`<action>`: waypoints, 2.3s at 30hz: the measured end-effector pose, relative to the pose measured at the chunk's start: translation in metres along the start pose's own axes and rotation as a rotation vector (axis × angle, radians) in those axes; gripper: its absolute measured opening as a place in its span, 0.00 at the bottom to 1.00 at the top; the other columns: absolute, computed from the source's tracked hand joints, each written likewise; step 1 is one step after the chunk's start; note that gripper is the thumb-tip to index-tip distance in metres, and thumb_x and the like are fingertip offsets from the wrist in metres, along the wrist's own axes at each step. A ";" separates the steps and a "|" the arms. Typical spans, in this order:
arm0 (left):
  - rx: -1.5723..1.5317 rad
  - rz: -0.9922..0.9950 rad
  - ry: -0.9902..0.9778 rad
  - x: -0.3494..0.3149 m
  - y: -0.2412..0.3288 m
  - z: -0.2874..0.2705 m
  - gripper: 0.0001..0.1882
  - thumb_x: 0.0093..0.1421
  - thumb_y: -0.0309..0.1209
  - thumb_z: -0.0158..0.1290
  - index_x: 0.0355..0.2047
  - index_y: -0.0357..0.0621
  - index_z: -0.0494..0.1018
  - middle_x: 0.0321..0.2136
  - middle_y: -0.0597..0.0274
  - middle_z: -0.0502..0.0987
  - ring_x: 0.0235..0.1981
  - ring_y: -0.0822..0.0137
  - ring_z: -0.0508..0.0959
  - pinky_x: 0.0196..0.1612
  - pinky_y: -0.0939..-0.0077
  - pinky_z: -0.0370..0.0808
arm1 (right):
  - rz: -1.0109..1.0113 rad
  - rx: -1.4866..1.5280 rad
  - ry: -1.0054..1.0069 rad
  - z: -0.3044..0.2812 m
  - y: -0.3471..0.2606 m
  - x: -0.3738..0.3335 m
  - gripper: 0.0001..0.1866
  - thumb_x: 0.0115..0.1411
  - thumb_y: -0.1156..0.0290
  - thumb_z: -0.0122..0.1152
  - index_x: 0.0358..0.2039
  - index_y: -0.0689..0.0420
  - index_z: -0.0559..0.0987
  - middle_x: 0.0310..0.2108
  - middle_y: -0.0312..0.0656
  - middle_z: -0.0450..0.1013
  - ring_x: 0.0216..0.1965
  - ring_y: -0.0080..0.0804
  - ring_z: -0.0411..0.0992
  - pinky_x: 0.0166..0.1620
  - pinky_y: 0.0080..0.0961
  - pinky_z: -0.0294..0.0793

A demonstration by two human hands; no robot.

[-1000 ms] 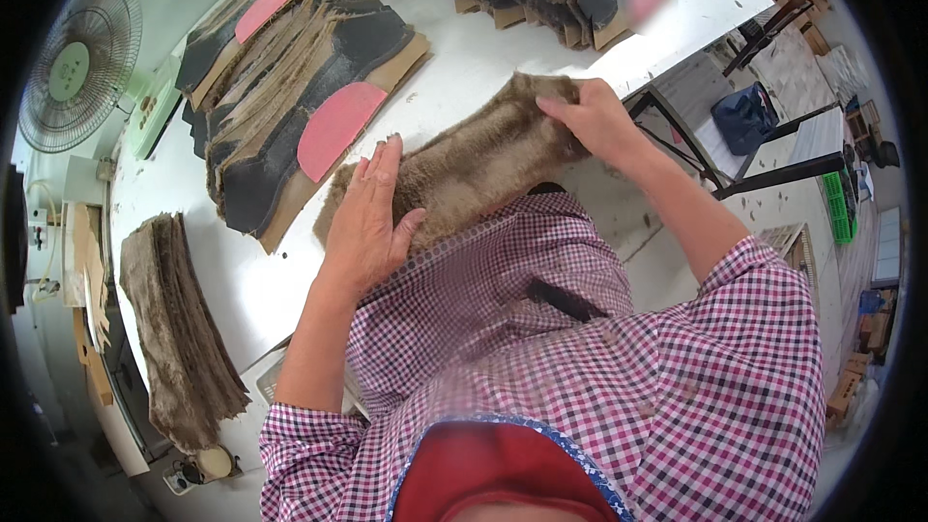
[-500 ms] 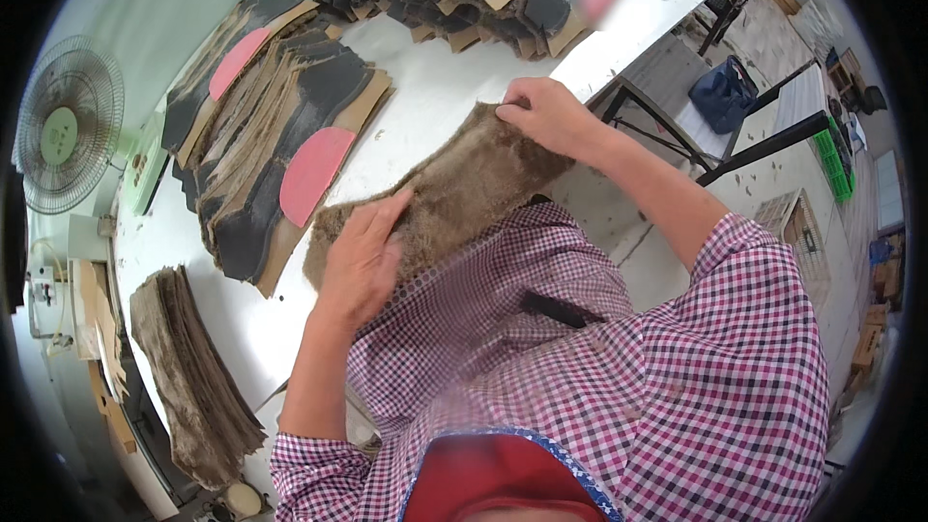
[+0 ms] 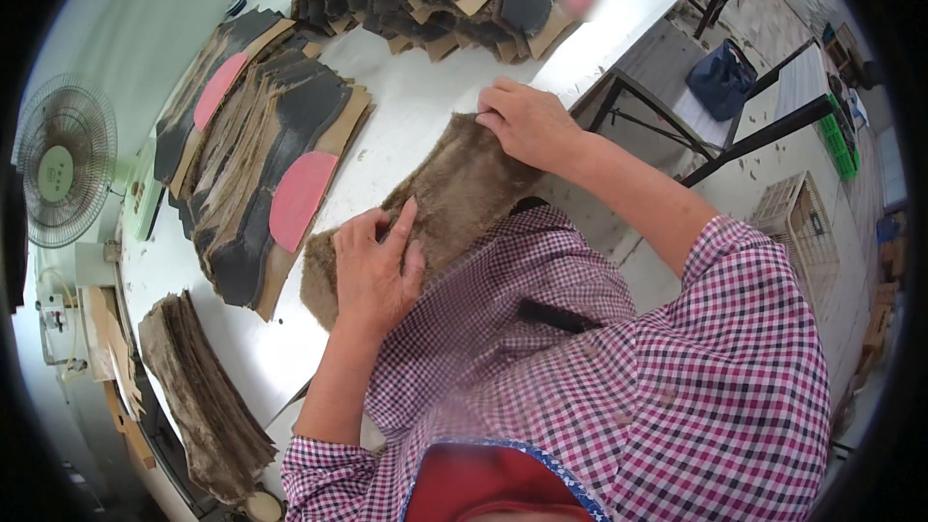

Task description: The person repeatedly picks up individual fabric pieces from a stack on a table, unfolds them, and inspects the edges and seams by hand. After inspection, each piece is placed back on the table. The person handles the pieces one at a time throughout the clip.

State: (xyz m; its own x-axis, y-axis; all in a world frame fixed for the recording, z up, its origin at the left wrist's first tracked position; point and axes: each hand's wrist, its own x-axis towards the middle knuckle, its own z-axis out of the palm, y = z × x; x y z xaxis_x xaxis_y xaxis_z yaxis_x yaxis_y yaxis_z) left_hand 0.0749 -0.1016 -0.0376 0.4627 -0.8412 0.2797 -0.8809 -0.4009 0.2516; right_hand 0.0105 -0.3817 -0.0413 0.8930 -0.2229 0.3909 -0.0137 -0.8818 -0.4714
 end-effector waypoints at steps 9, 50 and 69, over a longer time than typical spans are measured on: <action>-0.131 0.245 -0.072 0.047 0.014 0.021 0.29 0.59 0.31 0.45 0.59 0.29 0.60 0.59 0.42 0.64 0.64 0.49 0.60 0.68 0.60 0.54 | 0.067 0.061 0.036 0.011 0.011 0.002 0.04 0.60 0.71 0.54 0.34 0.56 0.76 0.34 0.43 0.71 0.36 0.46 0.73 0.40 0.37 0.73; 0.145 -0.254 -0.060 -0.078 -0.027 -0.010 0.54 0.48 0.47 0.64 0.66 0.33 0.48 0.65 0.42 0.54 0.68 0.48 0.53 0.70 0.55 0.46 | -0.426 -0.121 -0.418 0.059 -0.116 -0.042 0.37 0.64 0.45 0.44 0.63 0.63 0.61 0.67 0.52 0.54 0.69 0.42 0.48 0.71 0.39 0.38; 0.082 -0.066 0.127 0.001 -0.034 0.023 0.28 0.62 0.41 0.52 0.57 0.35 0.65 0.48 0.45 0.73 0.52 0.46 0.69 0.61 0.50 0.59 | -0.033 -0.254 -0.255 0.026 0.014 -0.020 0.31 0.68 0.54 0.40 0.67 0.57 0.56 0.69 0.42 0.52 0.70 0.33 0.46 0.71 0.35 0.36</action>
State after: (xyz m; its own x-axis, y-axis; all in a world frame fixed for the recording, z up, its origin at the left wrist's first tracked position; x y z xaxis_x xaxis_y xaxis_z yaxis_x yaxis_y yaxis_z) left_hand 0.1034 -0.0968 -0.0668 0.5240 -0.7616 0.3813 -0.8511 -0.4861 0.1985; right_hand 0.0041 -0.3786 -0.0768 0.9779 -0.1101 0.1779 -0.0659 -0.9691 -0.2379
